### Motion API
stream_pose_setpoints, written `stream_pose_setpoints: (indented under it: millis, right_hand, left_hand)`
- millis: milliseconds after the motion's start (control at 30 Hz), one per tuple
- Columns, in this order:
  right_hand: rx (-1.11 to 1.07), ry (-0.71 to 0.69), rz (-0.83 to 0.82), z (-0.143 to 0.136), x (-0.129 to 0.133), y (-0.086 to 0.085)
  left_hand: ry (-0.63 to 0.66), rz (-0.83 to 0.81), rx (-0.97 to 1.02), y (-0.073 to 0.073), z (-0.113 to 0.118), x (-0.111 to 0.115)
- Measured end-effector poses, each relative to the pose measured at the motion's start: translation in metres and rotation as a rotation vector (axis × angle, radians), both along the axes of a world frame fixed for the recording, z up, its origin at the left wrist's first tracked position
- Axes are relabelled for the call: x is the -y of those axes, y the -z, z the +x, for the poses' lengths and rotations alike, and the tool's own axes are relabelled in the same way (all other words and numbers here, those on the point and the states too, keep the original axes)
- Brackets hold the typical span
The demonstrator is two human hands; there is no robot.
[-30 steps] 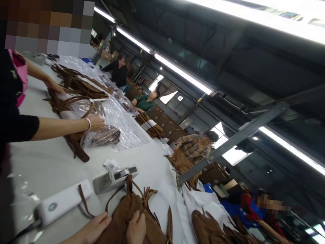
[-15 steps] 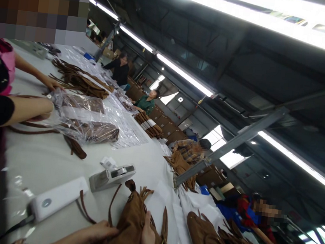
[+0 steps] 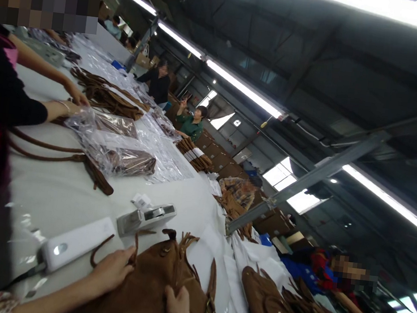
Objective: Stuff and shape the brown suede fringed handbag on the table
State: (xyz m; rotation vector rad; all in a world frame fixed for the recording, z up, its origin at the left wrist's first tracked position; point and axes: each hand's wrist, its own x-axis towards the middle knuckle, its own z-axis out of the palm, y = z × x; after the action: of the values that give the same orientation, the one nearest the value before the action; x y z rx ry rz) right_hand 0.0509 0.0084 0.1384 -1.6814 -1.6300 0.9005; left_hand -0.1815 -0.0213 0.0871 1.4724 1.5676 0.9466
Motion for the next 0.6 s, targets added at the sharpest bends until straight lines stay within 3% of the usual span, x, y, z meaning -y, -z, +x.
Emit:
stream_pose_setpoints:
  millis: [100, 200, 300, 367, 600]
  right_hand:
    - [-0.024, 0.003, 0.048, -0.013, 0.008, 0.009]
    - [-0.038, 0.014, 0.035, -0.020, 0.011, 0.005]
    - [-0.074, -0.002, 0.064, -0.020, 0.010, 0.001]
    - [-0.098, -0.004, 0.074, -0.019, 0.007, 0.006]
    - [-0.148, 0.040, 0.185, -0.013, 0.000, 0.034]
  left_hand:
    - [-0.014, -0.031, -0.212, -0.016, -0.007, 0.009]
    - [-0.059, 0.029, -0.410, -0.046, -0.004, 0.009]
    - [0.015, 0.153, -0.283, -0.064, 0.005, -0.007]
    - [0.076, 0.176, -0.167, -0.060, 0.013, -0.025]
    - [0.274, 0.241, -0.149, -0.012, 0.036, -0.083]
